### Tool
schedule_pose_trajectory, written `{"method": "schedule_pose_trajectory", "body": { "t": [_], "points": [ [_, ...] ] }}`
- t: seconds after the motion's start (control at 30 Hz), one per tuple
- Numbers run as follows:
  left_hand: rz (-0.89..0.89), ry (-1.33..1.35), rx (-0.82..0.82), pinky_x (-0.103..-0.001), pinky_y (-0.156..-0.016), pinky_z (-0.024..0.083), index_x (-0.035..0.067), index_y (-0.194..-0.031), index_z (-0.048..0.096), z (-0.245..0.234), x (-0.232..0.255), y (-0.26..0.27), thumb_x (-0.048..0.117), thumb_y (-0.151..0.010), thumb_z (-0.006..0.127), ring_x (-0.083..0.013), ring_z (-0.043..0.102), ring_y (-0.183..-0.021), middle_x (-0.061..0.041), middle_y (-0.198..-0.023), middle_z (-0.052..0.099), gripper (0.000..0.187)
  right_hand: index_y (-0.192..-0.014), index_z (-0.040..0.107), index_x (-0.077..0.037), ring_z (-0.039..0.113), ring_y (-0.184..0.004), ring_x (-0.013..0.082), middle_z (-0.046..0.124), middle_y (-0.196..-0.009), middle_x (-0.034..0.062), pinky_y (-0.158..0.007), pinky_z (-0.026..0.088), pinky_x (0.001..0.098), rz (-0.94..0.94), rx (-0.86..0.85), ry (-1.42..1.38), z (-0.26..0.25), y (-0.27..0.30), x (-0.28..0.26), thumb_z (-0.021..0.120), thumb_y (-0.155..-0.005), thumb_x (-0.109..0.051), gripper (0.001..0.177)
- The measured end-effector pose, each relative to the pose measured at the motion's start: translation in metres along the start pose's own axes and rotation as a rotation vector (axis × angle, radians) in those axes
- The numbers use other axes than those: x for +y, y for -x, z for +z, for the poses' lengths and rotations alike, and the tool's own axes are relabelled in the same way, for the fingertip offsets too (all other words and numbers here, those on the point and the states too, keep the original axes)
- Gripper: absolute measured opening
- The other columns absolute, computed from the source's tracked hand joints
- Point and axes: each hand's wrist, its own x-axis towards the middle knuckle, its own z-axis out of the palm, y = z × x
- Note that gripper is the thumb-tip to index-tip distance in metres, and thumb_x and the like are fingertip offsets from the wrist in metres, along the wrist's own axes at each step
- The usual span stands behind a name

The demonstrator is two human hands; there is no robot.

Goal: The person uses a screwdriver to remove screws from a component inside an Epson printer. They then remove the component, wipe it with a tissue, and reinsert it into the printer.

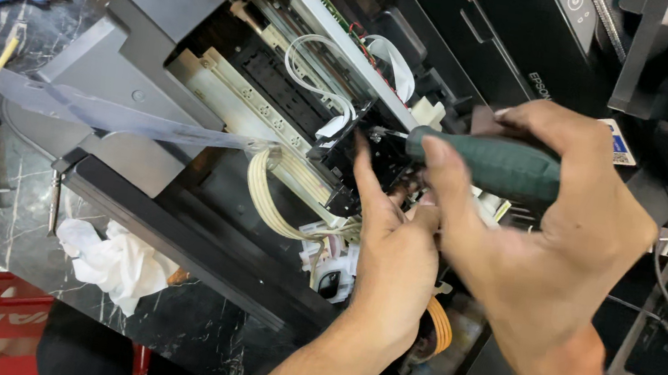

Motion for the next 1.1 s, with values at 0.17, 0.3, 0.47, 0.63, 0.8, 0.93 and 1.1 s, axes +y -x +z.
{"method": "schedule_pose_trajectory", "body": {
  "t": [0.17,0.3,0.47,0.63,0.8,0.93,1.1],
  "points": [
    [0.042,0.025,-0.008,-0.035,-0.092,0.059,0.047,-0.190,0.016,0.000,-0.005,0.000,0.000,-0.098,0.058,-0.0164,0.070,-0.114,-0.014,-0.147,0.074,0.111,-0.137,0.050,0.013,0.065,-0.159,0.0570,0.048,-0.162,0.0411,-0.139,0.066,0.0599,-0.005,-0.182,-0.373,-0.013,-0.016,-0.006,0.075,-0.113,0.008,0.036],
    [-0.031,0.027,-0.004,-0.042,-0.100,0.062,0.050,-0.189,0.011,0.000,-0.003,-0.001,0.004,-0.101,0.059,-0.0245,0.074,-0.129,-0.022,-0.159,0.064,0.110,-0.128,0.057,0.016,0.087,-0.121,0.0479,0.072,-0.123,0.0326,-0.120,0.074,0.0554,-0.032,-0.037,-0.276,0.001,-0.007,0.002,0.104,-0.107,0.007,0.052],
    [-0.045,-0.003,-0.001,-0.039,-0.091,0.061,0.046,-0.189,0.008,-0.001,-0.006,-0.003,0.006,-0.100,0.062,-0.0221,0.072,-0.120,-0.017,-0.160,0.065,0.112,-0.116,0.077,0.011,0.081,-0.088,0.0304,0.081,-0.105,0.0198,-0.076,0.061,0.0393,-0.050,0.092,0.042,0.008,0.005,0.011,0.118,-0.109,-0.016,0.050],
    [-0.013,0.052,0.009,-0.035,-0.096,0.058,0.046,-0.190,0.019,-0.003,-0.008,-0.001,0.005,-0.099,0.061,-0.0179,0.071,-0.111,-0.017,-0.150,0.072,0.108,-0.129,0.060,0.011,0.070,-0.155,0.0528,0.065,-0.156,0.0385,-0.137,0.064,0.0637,-0.022,-0.086,-0.313,-0.010,-0.008,0.000,0.079,-0.109,0.000,0.030],
    [0.001,0.010,-0.041,-0.037,-0.079,0.061,0.045,-0.189,0.012,-0.006,-0.012,-0.004,0.000,-0.106,0.049,-0.0186,0.072,-0.112,-0.013,-0.157,0.073,0.101,-0.133,0.045,0.012,0.086,-0.127,0.0517,0.068,-0.128,0.0333,-0.126,0.075,0.0614,0.005,-0.049,-0.428,0.002,0.005,0.010,0.091,-0.108,0.011,0.053],
    [-0.028,-0.030,-0.022,-0.040,-0.086,0.063,0.049,-0.188,0.012,-0.003,-0.009,-0.004,0.003,-0.101,0.058,-0.0224,0.074,-0.123,-0.018,-0.162,0.068,0.109,-0.115,0.074,0.018,0.087,-0.104,0.0404,0.081,-0.113,0.0329,-0.098,0.073,0.0466,-0.028,0.013,-0.189,0.003,-0.004,0.003,0.105,-0.108,0.009,0.034],
    [-0.029,-0.008,0.017,-0.035,-0.099,0.056,0.050,-0.190,0.013,-0.003,-0.012,-0.006,0.008,-0.098,0.062,-0.0172,0.070,-0.118,-0.018,-0.154,0.067,0.112,-0.137,0.054,0.013,0.085,-0.125,0.0395,0.076,-0.129,0.0298,-0.114,0.071,0.0469,-0.020,-0.063,-0.240,0.000,-0.019,0.001,0.090,-0.117,-0.008,0.046]
  ]
}}
